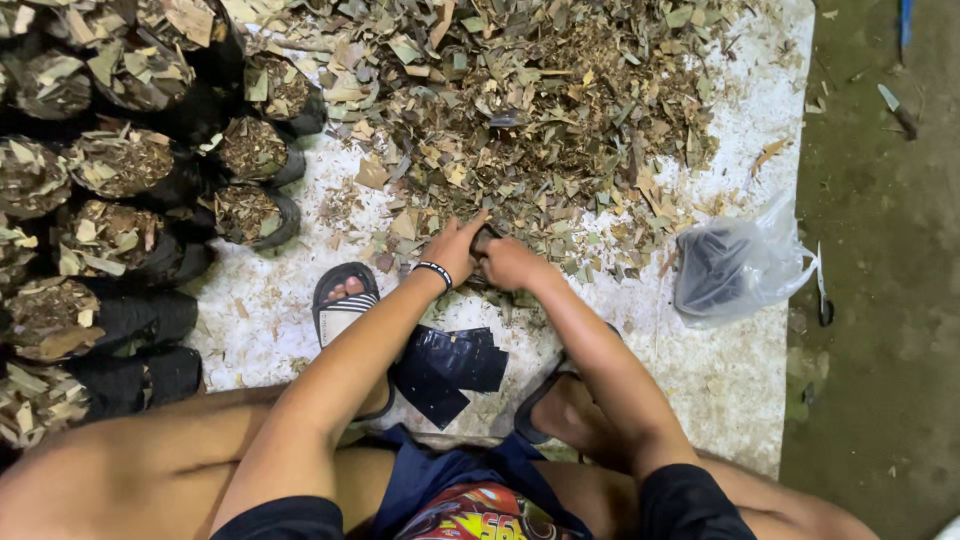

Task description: The person scoops wood chips from a large pile and fills small black plastic pots, placing each filled pot into a growing stack. The person works by hand, handling the chips and pots directly without tools.

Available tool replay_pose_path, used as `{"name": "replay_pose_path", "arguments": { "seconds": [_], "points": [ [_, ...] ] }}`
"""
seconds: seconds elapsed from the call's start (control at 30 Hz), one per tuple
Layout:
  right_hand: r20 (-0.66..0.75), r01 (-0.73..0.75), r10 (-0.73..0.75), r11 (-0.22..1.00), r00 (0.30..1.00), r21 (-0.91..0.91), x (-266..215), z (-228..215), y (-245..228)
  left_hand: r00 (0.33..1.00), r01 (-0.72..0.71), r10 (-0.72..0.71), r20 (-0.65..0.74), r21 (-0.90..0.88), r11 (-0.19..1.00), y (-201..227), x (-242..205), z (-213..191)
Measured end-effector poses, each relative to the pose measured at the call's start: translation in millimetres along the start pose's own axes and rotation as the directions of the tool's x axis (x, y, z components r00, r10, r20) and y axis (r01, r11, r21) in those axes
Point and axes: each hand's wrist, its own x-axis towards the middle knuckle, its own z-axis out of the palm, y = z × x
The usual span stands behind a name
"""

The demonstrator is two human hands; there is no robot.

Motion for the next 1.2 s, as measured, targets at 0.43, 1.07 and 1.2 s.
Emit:
{"name": "replay_pose_path", "arguments": {
  "seconds": [0.43,1.07,1.2],
  "points": [
    [-0.285,-0.345,0.272,0.904,0.919,-0.251,46.0,-62.4,6.5,0.931,-0.29,0.352,-0.093,0.395,0.872,-12.1,-1.8,8.7],
    [-0.235,-0.141,0.13,0.989,0.963,-0.03,29.5,-2.1,147.8,0.993,-0.084,0.095,-0.067,0.149,0.985,-13.5,-4.7,19.1],
    [-0.2,-0.048,0.077,0.988,0.977,0.145,-6.3,-44.7,121.4,0.995,-0.073,0.079,-0.057,0.108,0.991,-18.3,-2.1,18.8]
  ]
}}
